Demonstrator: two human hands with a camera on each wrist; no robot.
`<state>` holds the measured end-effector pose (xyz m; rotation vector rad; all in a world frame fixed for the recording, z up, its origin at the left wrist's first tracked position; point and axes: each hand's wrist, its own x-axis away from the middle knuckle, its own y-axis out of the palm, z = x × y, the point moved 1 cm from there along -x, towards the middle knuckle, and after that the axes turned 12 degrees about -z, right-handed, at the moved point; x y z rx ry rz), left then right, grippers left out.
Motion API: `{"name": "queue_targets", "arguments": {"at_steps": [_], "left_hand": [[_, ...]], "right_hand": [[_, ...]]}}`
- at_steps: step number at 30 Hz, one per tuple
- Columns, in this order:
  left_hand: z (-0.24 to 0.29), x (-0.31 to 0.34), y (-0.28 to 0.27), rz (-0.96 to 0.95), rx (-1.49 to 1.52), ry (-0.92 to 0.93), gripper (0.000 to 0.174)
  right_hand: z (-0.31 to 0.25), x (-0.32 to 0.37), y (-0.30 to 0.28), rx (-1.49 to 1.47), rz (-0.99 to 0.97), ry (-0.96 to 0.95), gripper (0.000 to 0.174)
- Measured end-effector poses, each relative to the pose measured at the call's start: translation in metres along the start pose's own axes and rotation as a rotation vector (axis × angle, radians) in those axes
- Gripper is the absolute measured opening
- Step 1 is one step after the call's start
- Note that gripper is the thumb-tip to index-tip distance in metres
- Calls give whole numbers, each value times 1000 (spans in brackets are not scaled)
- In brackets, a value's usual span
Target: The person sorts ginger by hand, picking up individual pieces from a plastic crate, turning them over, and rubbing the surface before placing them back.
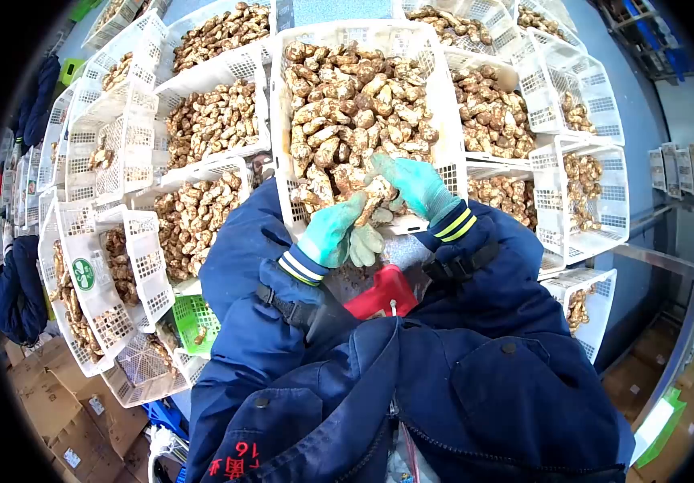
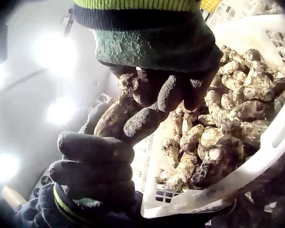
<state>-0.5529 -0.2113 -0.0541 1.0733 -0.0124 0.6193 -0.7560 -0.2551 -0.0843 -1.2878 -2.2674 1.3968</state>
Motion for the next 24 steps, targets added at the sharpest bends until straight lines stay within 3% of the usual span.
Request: {"name": "queue_targets", "arguments": {"at_steps": [3, 5, 7, 8, 10, 12, 15, 16, 19, 23, 24], "left_hand": [[-4, -4, 2, 59, 74, 34, 47], [-4, -3, 6, 78, 102, 82, 46], [1, -1, 11, 44, 197, 81, 46], [2, 0, 12, 28, 245, 81, 46], [1, -4, 14, 75, 286, 111, 47], [-4, -5, 5, 29, 229, 132, 50], [-21, -4, -43, -112, 239, -55, 51], [-19, -15, -34, -381, 735, -72, 51], [-14, -7, -17, 113, 15, 122, 49], [-10, -9, -15, 30, 10, 158, 42], [-9, -7, -13, 33, -305, 294, 40]], "right_hand": [[-12, -4, -12, -459, -166, 398, 33], [-19, -11, -19, -668, -235, 649, 42], [-34, -16, -29, -1023, -131, 814, 51], [-36, -14, -29, -1005, -84, 695, 49], [-30, -13, -29, -1028, -112, 665, 50], [-28, -15, -28, -1151, -118, 855, 51], [-35, -18, -37, -1158, -79, 841, 48], [-33, -17, -35, -1101, -90, 810, 46], [-28, -15, -30, -975, -121, 741, 41], [-26, -14, -26, -980, -116, 706, 38], [-24, -13, -24, -1012, -115, 727, 37]]}}
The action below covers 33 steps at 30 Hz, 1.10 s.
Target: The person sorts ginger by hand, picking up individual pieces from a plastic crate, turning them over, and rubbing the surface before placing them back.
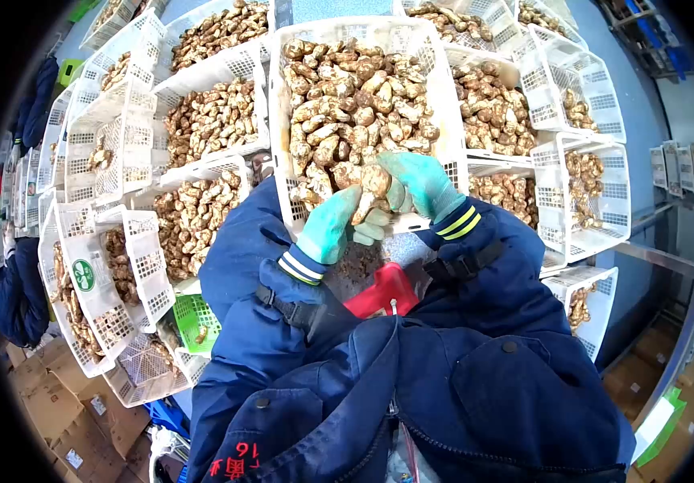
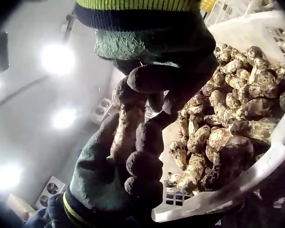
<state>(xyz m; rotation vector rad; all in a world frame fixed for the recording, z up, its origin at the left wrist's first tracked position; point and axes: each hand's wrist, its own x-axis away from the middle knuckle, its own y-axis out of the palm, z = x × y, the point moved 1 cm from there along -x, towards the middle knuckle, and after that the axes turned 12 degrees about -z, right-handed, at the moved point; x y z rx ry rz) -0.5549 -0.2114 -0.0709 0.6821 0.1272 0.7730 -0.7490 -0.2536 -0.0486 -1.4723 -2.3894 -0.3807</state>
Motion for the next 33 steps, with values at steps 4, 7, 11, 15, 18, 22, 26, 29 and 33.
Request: {"name": "queue_targets", "arguments": {"at_steps": [4, 7, 11, 15, 18, 22, 26, 29, 33], "left_hand": [[12, 0, 11, -21, -91, 25, 32], [13, -1, 11, 61, 237, -100, 25], [28, 4, 18, 217, -84, -59, 26], [15, 5, 3, 111, 63, 76, 34], [12, 4, 1, 113, 208, 82, 38], [2, 6, -4, 113, 447, 91, 33], [9, 5, -4, 123, 432, 88, 26], [16, 4, -2, 79, 502, 130, 28], [11, 4, -5, 179, 435, 152, 37]], "right_hand": [[-19, 7, 3, -127, -68, 41, 36], [-25, 8, -3, -24, -147, -107, 32], [-10, 7, -16, 272, -2, -186, 33], [76, -24, -32, 1355, 44, -449, 29], [60, -22, -7, 802, 12, 147, 31], [56, -16, 5, 964, 34, 213, 45], [71, -11, 11, 1033, 11, 167, 54], [59, 3, 16, 1076, 96, -55, 41], [57, 11, 28, 1171, -2, 58, 36]]}}
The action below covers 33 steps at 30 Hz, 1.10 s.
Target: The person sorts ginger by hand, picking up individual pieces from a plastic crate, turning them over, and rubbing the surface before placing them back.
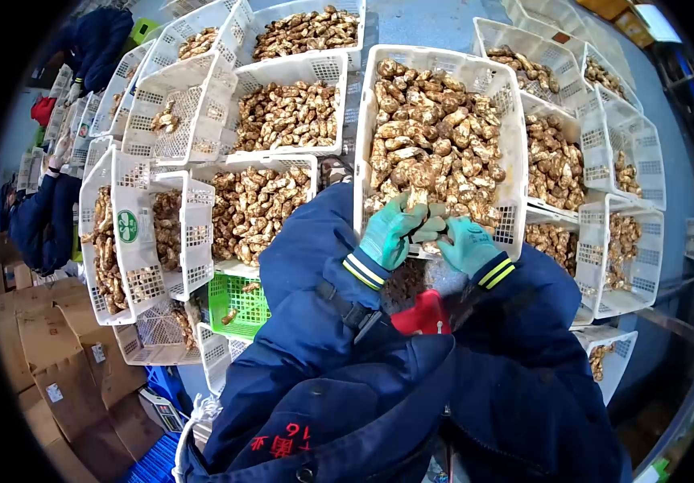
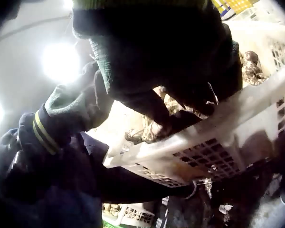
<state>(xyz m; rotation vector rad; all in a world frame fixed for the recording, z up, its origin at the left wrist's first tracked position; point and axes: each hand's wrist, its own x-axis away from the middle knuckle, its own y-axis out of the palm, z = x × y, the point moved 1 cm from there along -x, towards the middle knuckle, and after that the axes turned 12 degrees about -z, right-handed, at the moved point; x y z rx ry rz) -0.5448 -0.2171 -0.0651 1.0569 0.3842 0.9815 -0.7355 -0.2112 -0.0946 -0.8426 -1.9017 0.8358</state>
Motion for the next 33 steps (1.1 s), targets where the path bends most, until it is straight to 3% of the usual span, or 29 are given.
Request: {"name": "queue_targets", "arguments": {"at_steps": [3, 4, 6, 9, 14, 16, 17, 18, 19, 20, 21, 22, 24, 25, 27, 29, 31, 32, 33], "left_hand": [[3, -3, 7, -24, 16, -30, 28], [7, -2, 11, -50, 11, -55, 29], [3, -2, 7, 41, 18, -92, 30], [7, -1, 16, -57, 12, -52, 23], [8, -2, 16, 53, -173, -8, 22], [5, -4, 4, 74, -218, -51, 22], [1, -6, 5, 61, -169, -22, 21], [10, 0, 14, 54, -135, 7, 21], [3, -3, 9, 69, -102, 33, 23], [7, 1, 5, 81, -93, -13, 24], [19, 7, 8, 65, -58, 39, 22], [32, 15, 17, 37, -21, 79, 21], [78, 40, 40, 151, -365, 285, 18], [87, 33, -12, -406, 177, 376, 16], [143, 84, 1, 95, -229, 575, 13], [188, 132, -44, 308, -237, 702, 10], [231, 188, -57, 177, -174, 778, 11], [257, 221, -86, 420, -302, 851, 10], [280, 251, -113, 523, -339, 987, 19]], "right_hand": [[1, 1, -5, -107, -9, -12, 35], [10, -4, 1, -118, 23, -100, 34], [10, -9, -5, -119, -25, -4, 31], [18, -9, -7, -168, -33, 33, 26], [16, -12, -9, -119, -115, 70, 24], [31, -13, 5, -66, 81, -136, 20], [29, -11, 1, -17, 44, -123, 15], [33, -13, 8, 27, 205, -222, 12], [19, -7, -12, 44, 43, -106, 13], [25, -10, -9, -111, 43, 20, 15], [26, -9, -10, -2, 193, -156, 17], [32, -13, -11, -51, 132, -3, 18], [35, -12, -20, -140, 148, 107, 21], [40, -13, -21, -101, 120, 136, 22], [45, -19, -21, -127, 61, 223, 22], [64, -23, -6, -172, 46, 293, 22], [68, -24, -1, -289, 66, 237, 24], [54, -21, -8, -373, 75, 227, 24], [44, -14, -19, -408, 11, 235, 23]]}}
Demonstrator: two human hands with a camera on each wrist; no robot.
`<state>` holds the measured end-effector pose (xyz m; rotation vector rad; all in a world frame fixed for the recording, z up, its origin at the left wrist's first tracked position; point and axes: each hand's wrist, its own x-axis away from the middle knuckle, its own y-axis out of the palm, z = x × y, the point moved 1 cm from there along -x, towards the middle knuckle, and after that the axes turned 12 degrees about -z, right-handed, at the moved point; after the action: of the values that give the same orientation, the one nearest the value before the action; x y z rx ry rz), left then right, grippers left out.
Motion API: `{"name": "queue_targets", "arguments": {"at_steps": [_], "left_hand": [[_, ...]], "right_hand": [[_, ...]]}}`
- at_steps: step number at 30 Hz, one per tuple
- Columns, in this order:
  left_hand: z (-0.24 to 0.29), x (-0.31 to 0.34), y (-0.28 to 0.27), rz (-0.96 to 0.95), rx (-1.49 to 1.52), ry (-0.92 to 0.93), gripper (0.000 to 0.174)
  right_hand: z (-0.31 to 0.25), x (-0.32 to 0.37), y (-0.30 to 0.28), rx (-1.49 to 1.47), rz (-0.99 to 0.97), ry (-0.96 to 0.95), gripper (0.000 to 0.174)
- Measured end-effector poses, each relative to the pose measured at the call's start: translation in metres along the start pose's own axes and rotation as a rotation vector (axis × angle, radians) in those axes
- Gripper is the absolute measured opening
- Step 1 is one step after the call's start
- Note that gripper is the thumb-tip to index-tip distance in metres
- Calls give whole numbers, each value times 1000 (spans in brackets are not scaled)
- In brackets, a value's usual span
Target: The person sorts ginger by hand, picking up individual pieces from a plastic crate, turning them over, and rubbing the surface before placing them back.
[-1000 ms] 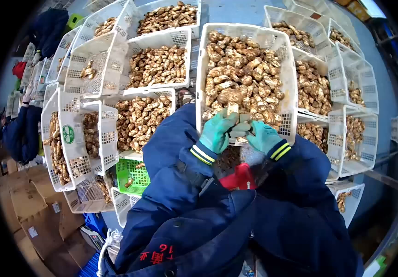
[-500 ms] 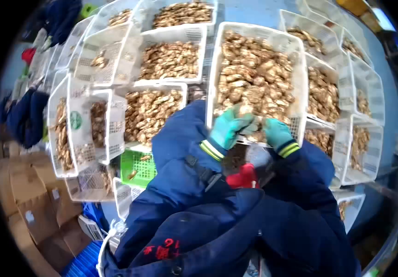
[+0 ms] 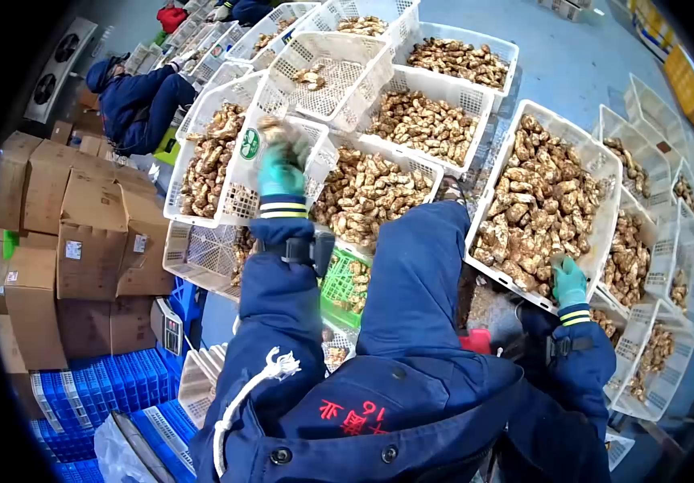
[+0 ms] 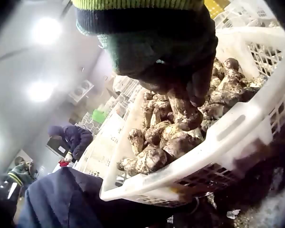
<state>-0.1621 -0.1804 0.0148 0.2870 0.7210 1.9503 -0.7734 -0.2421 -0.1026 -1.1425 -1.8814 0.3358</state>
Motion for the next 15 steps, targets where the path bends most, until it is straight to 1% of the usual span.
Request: {"name": "queue_targets", "arguments": {"at_steps": [1, 2, 3, 4, 5, 7, 9, 11, 13, 14, 15], "left_hand": [[24, -4, -7, 101, -53, 131, 31], [43, -6, -12, 100, -21, 186, 39], [55, -6, -12, 99, 10, 241, 49], [47, 2, 5, 15, -191, 373, 65], [38, -2, 29, 77, -65, 120, 71], [-17, 30, 95, -337, -141, 32, 64], [-83, 66, 155, -494, -32, -309, 57], [-156, 106, 208, -529, 107, -776, 51], [-210, 139, 234, -717, 404, -1024, 47], [-237, 158, 239, -648, 351, -1047, 43], [-239, 172, 254, -586, 332, -1079, 41]], "right_hand": [[11, -8, 5, -177, -1, -106, 22], [35, -24, 13, -355, -1, -213, 21], [48, -34, 18, -533, -3, -318, 21], [37, -27, 12, -514, -25, -316, 21], [0, -3, -1, -747, -106, -131, 25], [-32, 20, -8, -1072, -131, -216, 31], [-52, 35, -16, -769, -85, -559, 39], [-47, 33, -20, -1294, -254, -492, 49], [-66, 40, -26, -1202, -156, -537, 52], [-71, 44, -30, -1114, -94, -606, 53], [-75, 47, -31, -1024, -43, -673, 54]]}}
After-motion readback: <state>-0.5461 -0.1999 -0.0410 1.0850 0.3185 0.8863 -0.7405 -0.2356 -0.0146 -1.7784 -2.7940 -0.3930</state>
